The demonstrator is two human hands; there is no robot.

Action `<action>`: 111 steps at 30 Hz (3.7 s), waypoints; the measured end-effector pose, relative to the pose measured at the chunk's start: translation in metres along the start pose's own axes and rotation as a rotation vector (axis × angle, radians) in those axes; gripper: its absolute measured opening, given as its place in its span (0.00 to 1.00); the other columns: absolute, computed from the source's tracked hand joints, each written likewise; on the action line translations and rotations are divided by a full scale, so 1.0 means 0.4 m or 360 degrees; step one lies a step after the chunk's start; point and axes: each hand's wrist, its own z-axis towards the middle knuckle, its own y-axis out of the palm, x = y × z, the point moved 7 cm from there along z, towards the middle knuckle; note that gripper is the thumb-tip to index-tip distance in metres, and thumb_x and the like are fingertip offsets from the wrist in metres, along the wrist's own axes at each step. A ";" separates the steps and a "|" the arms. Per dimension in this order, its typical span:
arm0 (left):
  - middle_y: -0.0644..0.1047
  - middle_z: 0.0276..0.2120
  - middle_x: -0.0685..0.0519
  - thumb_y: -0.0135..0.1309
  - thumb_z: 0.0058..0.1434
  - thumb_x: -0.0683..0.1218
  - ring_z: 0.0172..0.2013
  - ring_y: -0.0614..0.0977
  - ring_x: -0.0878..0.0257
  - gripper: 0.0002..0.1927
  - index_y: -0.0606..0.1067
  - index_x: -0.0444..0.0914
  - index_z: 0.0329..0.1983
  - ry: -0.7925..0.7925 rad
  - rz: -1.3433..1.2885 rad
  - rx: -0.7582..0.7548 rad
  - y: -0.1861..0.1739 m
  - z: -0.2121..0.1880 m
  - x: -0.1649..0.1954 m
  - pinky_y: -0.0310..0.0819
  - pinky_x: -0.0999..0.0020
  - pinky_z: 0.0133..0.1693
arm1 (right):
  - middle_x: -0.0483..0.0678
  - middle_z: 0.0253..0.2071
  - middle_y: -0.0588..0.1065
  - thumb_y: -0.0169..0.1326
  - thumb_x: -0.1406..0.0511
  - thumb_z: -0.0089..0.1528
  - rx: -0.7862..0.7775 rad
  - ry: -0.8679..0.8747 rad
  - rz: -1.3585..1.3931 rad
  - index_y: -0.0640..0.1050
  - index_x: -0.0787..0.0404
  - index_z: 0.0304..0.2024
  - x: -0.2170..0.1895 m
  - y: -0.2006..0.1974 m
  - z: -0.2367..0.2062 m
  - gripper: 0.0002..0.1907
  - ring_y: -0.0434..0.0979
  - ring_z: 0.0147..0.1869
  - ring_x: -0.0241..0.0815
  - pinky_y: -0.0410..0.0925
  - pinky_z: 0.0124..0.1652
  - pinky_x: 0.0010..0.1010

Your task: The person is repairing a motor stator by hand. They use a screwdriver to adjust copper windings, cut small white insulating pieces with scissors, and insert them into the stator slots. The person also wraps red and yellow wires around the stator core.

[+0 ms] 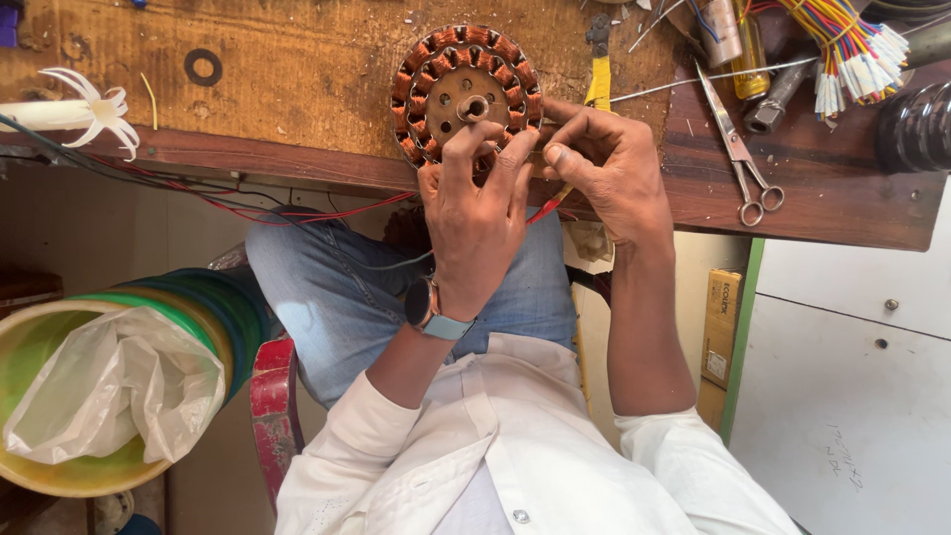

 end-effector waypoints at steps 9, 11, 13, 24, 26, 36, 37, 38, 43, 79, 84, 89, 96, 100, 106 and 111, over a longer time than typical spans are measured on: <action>0.73 0.53 0.56 0.63 0.67 0.43 0.51 0.78 0.62 0.16 0.78 0.44 0.58 0.0084 0.0087 0.0008 -0.001 0.009 0.016 0.63 0.58 0.49 | 0.66 0.63 0.74 0.61 0.71 0.62 0.0040 0.0012 -0.0036 0.79 0.72 0.36 -0.004 -0.003 -0.003 0.07 0.81 0.50 0.39 0.77 0.45 0.25; 0.74 0.52 0.57 0.63 0.68 0.44 0.51 0.78 0.62 0.16 0.78 0.44 0.58 0.0105 0.0092 0.0033 0.001 0.007 0.015 0.63 0.58 0.49 | 0.66 0.62 0.75 0.61 0.71 0.62 0.0040 0.0028 -0.0002 0.78 0.72 0.37 -0.002 -0.003 -0.003 0.06 0.81 0.50 0.39 0.78 0.46 0.26; 0.74 0.51 0.57 0.63 0.68 0.44 0.52 0.78 0.62 0.15 0.78 0.44 0.57 0.0111 0.0092 0.0087 -0.001 0.005 0.015 0.63 0.58 0.50 | 0.65 0.61 0.75 0.60 0.71 0.62 0.0035 0.0071 0.0049 0.78 0.71 0.37 0.004 -0.005 -0.002 0.06 0.83 0.50 0.40 0.80 0.46 0.27; 0.74 0.45 0.59 0.63 0.65 0.45 0.48 0.75 0.60 0.09 0.79 0.46 0.47 -0.0033 0.0114 0.0008 -0.010 0.025 0.023 0.64 0.58 0.48 | 0.63 0.68 0.71 0.59 0.75 0.63 -0.0123 0.0092 0.0096 0.78 0.75 0.38 0.011 -0.004 -0.002 0.05 0.80 0.54 0.40 0.77 0.52 0.30; 0.74 0.45 0.59 0.63 0.65 0.46 0.48 0.75 0.60 0.08 0.79 0.46 0.46 -0.0051 0.0125 -0.0024 -0.011 0.029 0.026 0.64 0.57 0.48 | 0.62 0.68 0.71 0.58 0.75 0.63 -0.0134 0.0093 0.0046 0.78 0.75 0.39 0.010 -0.007 -0.004 0.05 0.80 0.54 0.40 0.76 0.52 0.30; 0.75 0.43 0.61 0.65 0.62 0.46 0.48 0.75 0.60 0.08 0.78 0.46 0.42 -0.0070 0.0072 -0.0049 -0.008 0.035 0.022 0.63 0.57 0.48 | 0.57 0.61 0.75 0.61 0.60 0.65 0.0030 -0.0166 -0.0394 0.78 0.68 0.52 -0.117 -0.047 -0.043 0.19 0.81 0.56 0.40 0.77 0.53 0.30; 0.76 0.43 0.61 0.65 0.62 0.46 0.48 0.75 0.60 0.08 0.78 0.46 0.42 -0.0068 0.0057 -0.0041 -0.008 0.034 0.020 0.63 0.57 0.48 | 0.55 0.61 0.74 0.61 0.58 0.67 0.0008 -0.0352 -0.0575 0.76 0.68 0.55 -0.168 -0.053 -0.066 0.22 0.79 0.58 0.40 0.75 0.55 0.30; 0.76 0.43 0.61 0.65 0.61 0.45 0.49 0.76 0.60 0.08 0.78 0.46 0.41 -0.0050 0.0056 -0.0039 -0.008 0.033 0.019 0.64 0.57 0.49 | 0.54 0.57 0.76 0.62 0.57 0.66 -0.0078 -0.0421 -0.0787 0.77 0.67 0.56 -0.198 -0.051 -0.084 0.23 0.81 0.56 0.41 0.75 0.54 0.31; 0.77 0.44 0.60 0.67 0.60 0.43 0.52 0.76 0.60 0.09 0.79 0.45 0.41 0.0052 0.0051 -0.0044 -0.002 0.025 0.016 0.64 0.57 0.49 | 0.50 0.38 0.80 0.59 0.51 0.63 -0.0401 -0.0294 -0.1571 0.79 0.58 0.58 -0.227 -0.022 -0.129 0.26 0.83 0.38 0.45 0.74 0.39 0.36; 0.79 0.44 0.60 0.66 0.58 0.40 0.49 0.76 0.59 0.13 0.82 0.45 0.45 0.0081 -0.0111 0.0172 -0.016 0.000 -0.001 0.66 0.58 0.52 | 0.58 0.37 0.78 0.53 0.56 0.64 -0.0155 -0.0234 -0.1619 0.72 0.55 0.66 -0.193 0.038 -0.090 0.28 0.79 0.33 0.54 0.72 0.37 0.45; 0.79 0.42 0.61 0.66 0.58 0.40 0.48 0.76 0.59 0.13 0.82 0.45 0.45 0.0095 -0.0081 0.0179 -0.011 0.000 -0.003 0.65 0.58 0.51 | 0.56 0.33 0.78 0.58 0.55 0.66 -0.0769 -0.0194 -0.1863 0.75 0.58 0.50 -0.152 0.087 -0.108 0.16 0.79 0.37 0.56 0.70 0.37 0.48; 0.79 0.43 0.60 0.65 0.57 0.39 0.48 0.76 0.59 0.14 0.82 0.45 0.45 0.0112 -0.0103 0.0187 -0.009 -0.006 -0.004 0.65 0.58 0.51 | 0.57 0.40 0.78 0.55 0.54 0.67 -0.0512 -0.0242 -0.1311 0.74 0.55 0.59 -0.192 0.076 -0.100 0.21 0.80 0.36 0.54 0.72 0.39 0.45; 0.78 0.42 0.60 0.66 0.56 0.39 0.48 0.77 0.59 0.13 0.83 0.45 0.44 0.0082 -0.0184 0.0196 -0.002 -0.011 -0.012 0.66 0.59 0.52 | 0.54 0.32 0.79 0.58 0.57 0.65 -0.0873 -0.0225 -0.1630 0.76 0.57 0.54 -0.153 0.101 -0.125 0.18 0.79 0.34 0.57 0.70 0.35 0.46; 0.79 0.41 0.59 0.64 0.56 0.37 0.48 0.77 0.59 0.13 0.83 0.45 0.43 0.0082 -0.0180 0.0267 -0.002 -0.012 -0.018 0.66 0.59 0.53 | 0.52 0.26 0.78 0.55 0.56 0.65 -0.0334 0.0019 -0.1305 0.75 0.51 0.65 -0.148 0.036 -0.096 0.25 0.77 0.31 0.51 0.73 0.36 0.42; 0.80 0.42 0.60 0.67 0.58 0.39 0.48 0.77 0.60 0.11 0.83 0.45 0.42 0.0075 -0.0205 0.0246 0.005 -0.013 -0.018 0.66 0.60 0.53 | 0.56 0.34 0.80 0.59 0.57 0.65 -0.0747 -0.0396 -0.1770 0.77 0.57 0.49 -0.177 0.090 -0.124 0.14 0.80 0.36 0.60 0.70 0.34 0.49; 0.80 0.42 0.59 0.67 0.57 0.39 0.49 0.77 0.60 0.11 0.84 0.44 0.42 0.0086 -0.0191 0.0229 0.004 -0.014 -0.022 0.66 0.60 0.53 | 0.58 0.42 0.79 0.55 0.58 0.65 -0.0286 -0.0285 -0.1454 0.74 0.58 0.60 -0.206 0.068 -0.094 0.23 0.80 0.37 0.58 0.71 0.37 0.45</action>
